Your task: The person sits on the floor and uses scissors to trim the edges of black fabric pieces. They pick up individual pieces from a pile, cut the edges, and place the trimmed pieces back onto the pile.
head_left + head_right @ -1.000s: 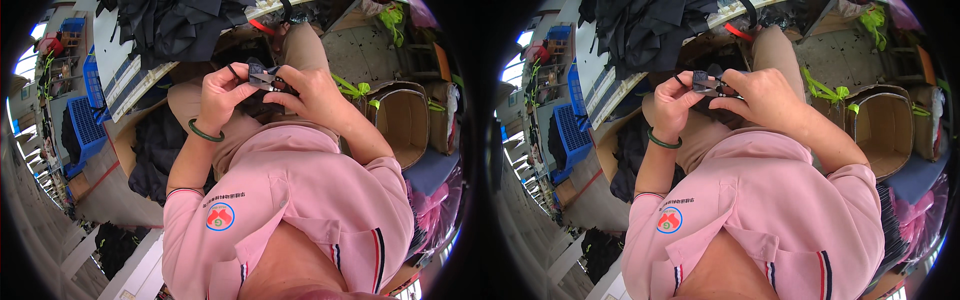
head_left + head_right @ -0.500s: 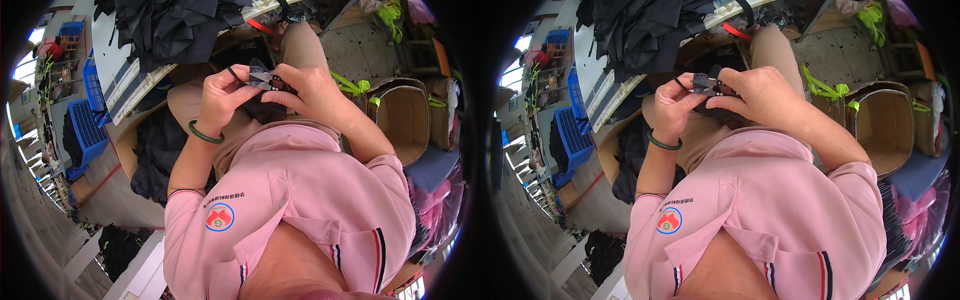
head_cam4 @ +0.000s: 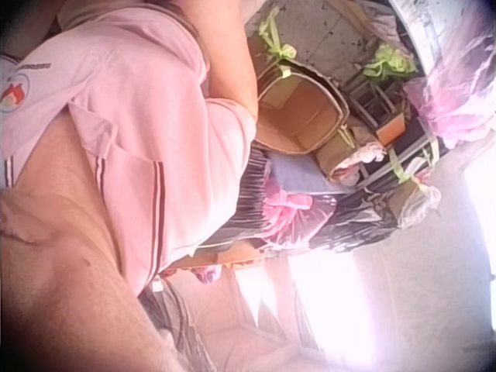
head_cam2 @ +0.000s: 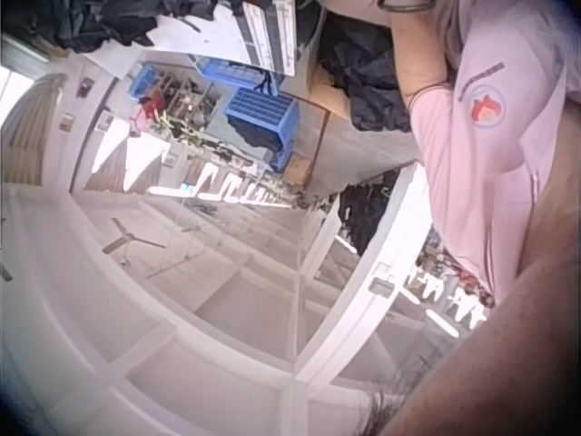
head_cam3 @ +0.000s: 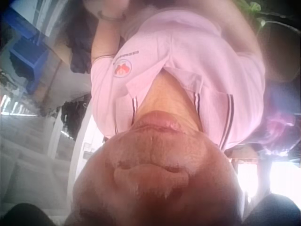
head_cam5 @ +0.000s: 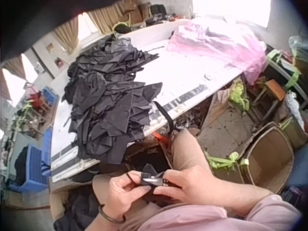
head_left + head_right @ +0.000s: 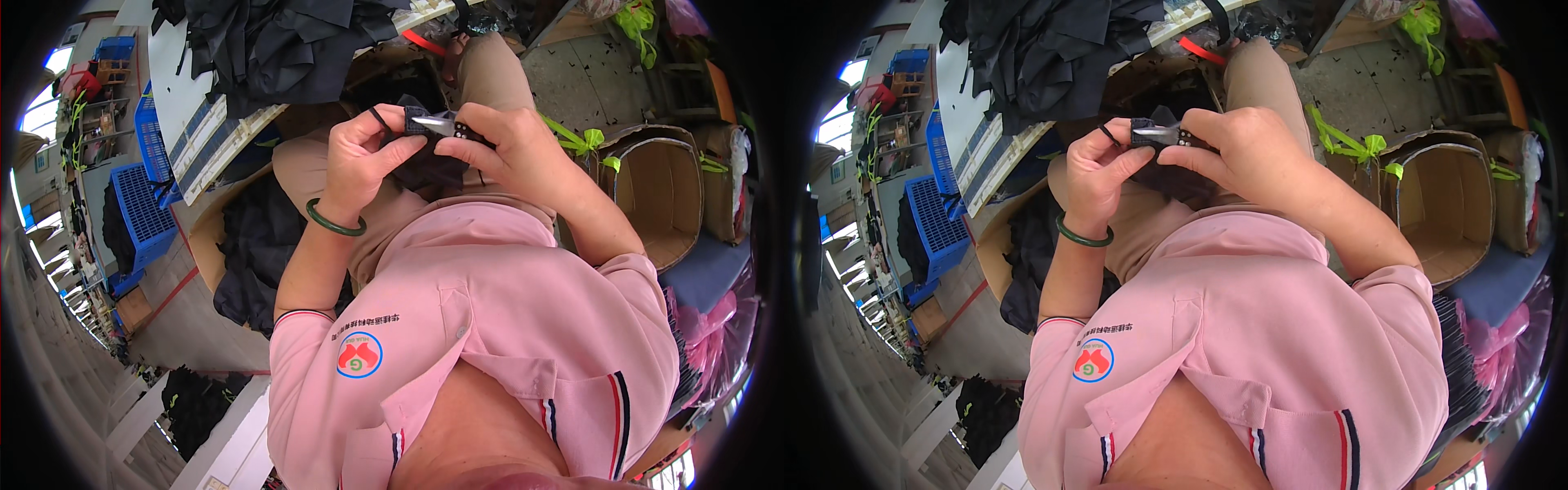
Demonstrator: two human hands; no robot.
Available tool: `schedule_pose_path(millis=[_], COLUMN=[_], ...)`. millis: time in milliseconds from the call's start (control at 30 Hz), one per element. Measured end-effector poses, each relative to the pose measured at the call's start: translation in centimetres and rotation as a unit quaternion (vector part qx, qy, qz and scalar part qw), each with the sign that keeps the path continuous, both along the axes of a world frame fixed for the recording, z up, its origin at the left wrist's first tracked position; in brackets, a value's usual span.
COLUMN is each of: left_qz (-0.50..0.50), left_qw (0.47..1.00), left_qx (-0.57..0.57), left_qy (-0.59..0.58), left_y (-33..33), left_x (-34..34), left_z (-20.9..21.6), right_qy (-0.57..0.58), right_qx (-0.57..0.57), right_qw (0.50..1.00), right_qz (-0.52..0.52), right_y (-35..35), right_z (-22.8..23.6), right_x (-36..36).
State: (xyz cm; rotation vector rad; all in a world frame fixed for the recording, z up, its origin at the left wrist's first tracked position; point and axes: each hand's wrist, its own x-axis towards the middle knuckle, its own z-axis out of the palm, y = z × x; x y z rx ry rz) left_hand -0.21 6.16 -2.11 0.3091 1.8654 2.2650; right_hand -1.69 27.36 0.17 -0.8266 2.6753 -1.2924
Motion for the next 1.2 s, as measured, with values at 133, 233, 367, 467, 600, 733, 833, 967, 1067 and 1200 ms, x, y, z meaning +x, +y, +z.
schedule_pose_path(millis=[133, 233, 367, 467, 600, 733, 833, 967, 1067, 1200], left_qz=[0.007, 0.019, -0.039, -0.165, -0.432, -0.293, -0.006, 0.253, 0.379, 0.383], left_qw=[1.0, 0.999, 0.954, 0.781, 0.574, 0.746, 0.853, 0.807, 0.673, 0.679], left_qx=[0.002, -0.024, -0.297, -0.594, -0.618, -0.543, -0.52, -0.503, -0.621, -0.626], left_qy=[-0.012, -0.026, 0.016, -0.095, -0.32, -0.25, -0.029, 0.179, 0.135, -0.026], left_y=[-0.3, -1.0, -8.5, -16.4, -22.3, -18.7, -16.4, -16.7, -19.5, -23.1], left_x=[0.1, 0.3, 1.4, 5.6, 13.8, 8.8, 1.9, -11.6, -18.6, -21.5], left_z=[0.2, 0.6, 0.2, -0.5, -3.1, 0.0, 0.4, -1.7, -3.2, -4.7], right_qy=[-0.066, -0.092, -0.089, -0.089, -0.099, -0.086, -0.073, -0.106, -0.127, -0.154], right_qx=[-0.053, -0.045, -0.015, -0.027, -0.016, -0.003, -0.015, -0.002, 0.017, 0.025], right_qw=[0.995, 0.993, 0.994, 0.994, 0.994, 0.995, 0.997, 0.994, 0.992, 0.988], right_qz=[-0.057, -0.062, -0.068, -0.065, -0.052, -0.051, -0.029, -0.004, 0.006, -0.014], right_y=[0.6, 0.8, 0.9, 0.8, -0.4, -1.8, -2.9, -2.7, -1.8, 0.0], right_z=[-0.2, -0.7, -1.3, -2.7, -4.4, -5.3, -5.2, -4.4, -4.9, -5.8], right_x=[-0.8, -1.2, -1.8, -2.3, -3.1, -3.0, -2.6, -1.7, -0.7, -0.1])
